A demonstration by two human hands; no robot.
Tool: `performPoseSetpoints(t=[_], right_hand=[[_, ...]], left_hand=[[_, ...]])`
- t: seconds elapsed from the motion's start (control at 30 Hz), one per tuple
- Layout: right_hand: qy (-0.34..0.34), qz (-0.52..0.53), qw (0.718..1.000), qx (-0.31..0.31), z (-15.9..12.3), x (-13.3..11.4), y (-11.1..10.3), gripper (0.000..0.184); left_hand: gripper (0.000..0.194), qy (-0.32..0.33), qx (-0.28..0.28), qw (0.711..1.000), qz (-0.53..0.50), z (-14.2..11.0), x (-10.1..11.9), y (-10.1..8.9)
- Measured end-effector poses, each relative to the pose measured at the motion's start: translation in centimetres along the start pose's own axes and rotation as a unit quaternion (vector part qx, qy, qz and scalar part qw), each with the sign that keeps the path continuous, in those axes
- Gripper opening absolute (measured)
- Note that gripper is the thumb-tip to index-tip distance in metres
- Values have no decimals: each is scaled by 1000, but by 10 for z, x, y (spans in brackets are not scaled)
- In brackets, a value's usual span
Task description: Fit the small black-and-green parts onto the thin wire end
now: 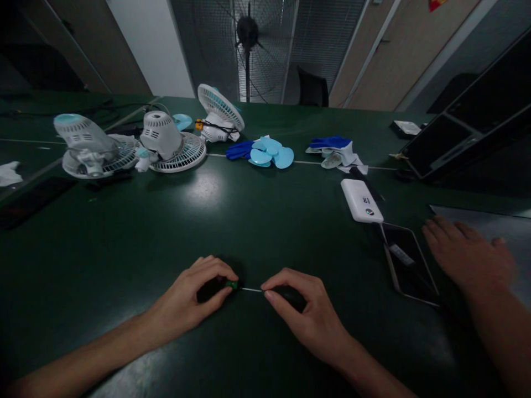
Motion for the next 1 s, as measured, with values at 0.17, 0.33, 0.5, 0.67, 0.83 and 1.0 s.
performPoseSetpoints(t=[0.17,0.33,0.5,0.67,0.83,1.0], right_hand=[[-10,17,1000,-5,-1,1,3,9],[-20,19,1000,-11,1,2,4,11],[-28,19,999,-15,2,-2,5,11],[-24,22,999,-19,1,-2,3,11],[-13,6,1000,-22,0,-1,1,11],[-13,3,999,-30,1,-2,4,12]], left_hand=[[41,19,0,1000,-5,-3,-8,2],[52,39,-8,999,-11,-3,-9,5],[51,37,-11,999,-23,-1,-12,7],[49,32,-15,999,-26,-1,-11,6],[52,29,-15,999,-23,-1,-12,6],[49,33,-14,999,-20,-1,-11,5]])
Point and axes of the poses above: each hand's wrist, its own z-axis towards the middle knuckle, its own y-axis out of the palm, x = y × z, the point moved 4 cm from there along z, towards the middle knuckle, and after that the axes turned 12 degrees about -y, right-handed, at the moved point
